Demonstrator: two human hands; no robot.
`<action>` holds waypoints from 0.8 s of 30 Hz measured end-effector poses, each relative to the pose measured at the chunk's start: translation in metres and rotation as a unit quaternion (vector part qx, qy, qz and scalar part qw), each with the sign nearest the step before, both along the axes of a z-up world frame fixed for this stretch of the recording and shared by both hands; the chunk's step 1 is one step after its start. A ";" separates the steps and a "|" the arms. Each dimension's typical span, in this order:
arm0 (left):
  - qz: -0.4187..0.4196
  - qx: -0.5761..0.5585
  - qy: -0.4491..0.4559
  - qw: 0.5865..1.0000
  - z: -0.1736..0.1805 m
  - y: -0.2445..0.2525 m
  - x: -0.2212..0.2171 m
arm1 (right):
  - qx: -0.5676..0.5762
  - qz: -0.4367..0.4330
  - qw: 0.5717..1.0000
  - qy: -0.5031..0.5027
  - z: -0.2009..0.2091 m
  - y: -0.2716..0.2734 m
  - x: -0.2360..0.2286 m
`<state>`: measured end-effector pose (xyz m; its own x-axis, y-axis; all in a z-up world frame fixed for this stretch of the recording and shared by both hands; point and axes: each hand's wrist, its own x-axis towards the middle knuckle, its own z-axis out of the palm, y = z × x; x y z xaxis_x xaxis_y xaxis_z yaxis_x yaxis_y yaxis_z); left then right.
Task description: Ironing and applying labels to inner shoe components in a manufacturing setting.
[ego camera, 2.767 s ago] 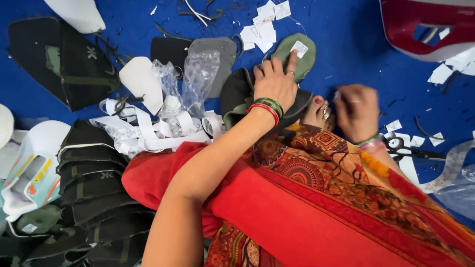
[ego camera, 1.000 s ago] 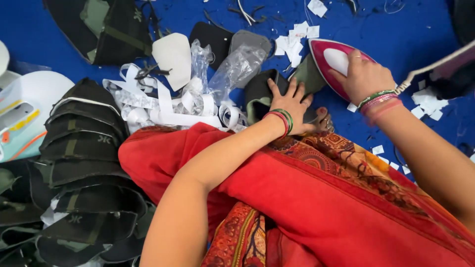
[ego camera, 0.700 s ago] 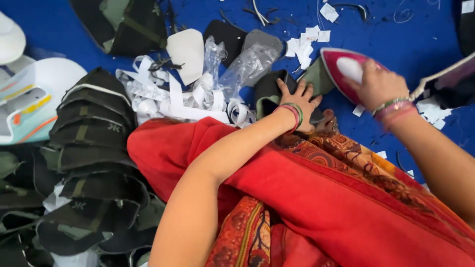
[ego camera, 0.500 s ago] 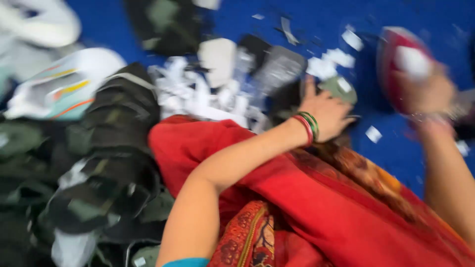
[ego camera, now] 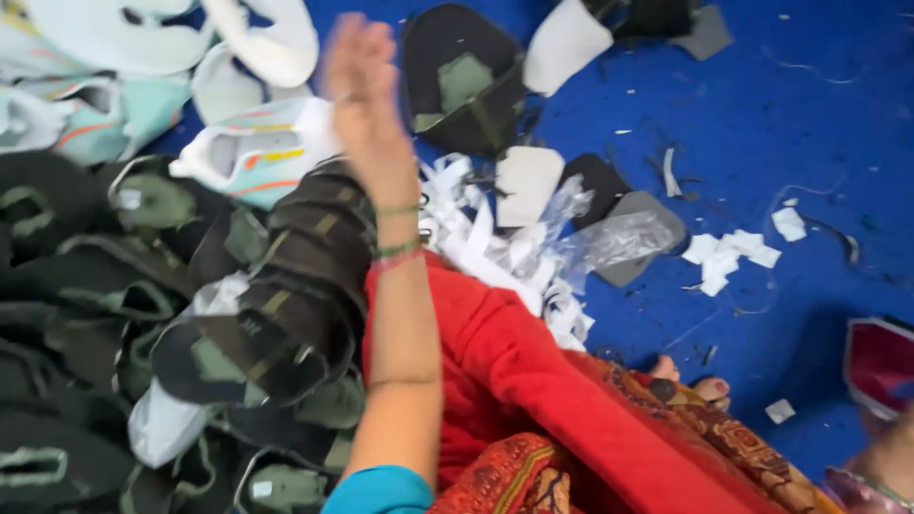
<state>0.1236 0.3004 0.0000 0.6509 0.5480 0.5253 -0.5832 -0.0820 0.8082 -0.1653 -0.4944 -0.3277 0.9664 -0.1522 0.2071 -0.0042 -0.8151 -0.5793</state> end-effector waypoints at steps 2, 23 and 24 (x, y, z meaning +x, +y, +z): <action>-0.052 0.063 0.148 0.986 -0.047 0.001 0.043 | 0.005 -0.027 1.000 -0.001 -0.001 0.035 0.013; -0.581 -0.341 0.349 0.651 0.054 -0.323 -0.100 | 0.327 -0.028 0.942 -0.074 0.241 0.291 0.080; -0.598 -0.170 0.386 0.681 0.046 -0.322 -0.100 | 0.501 -0.058 0.863 -0.022 0.253 0.285 0.081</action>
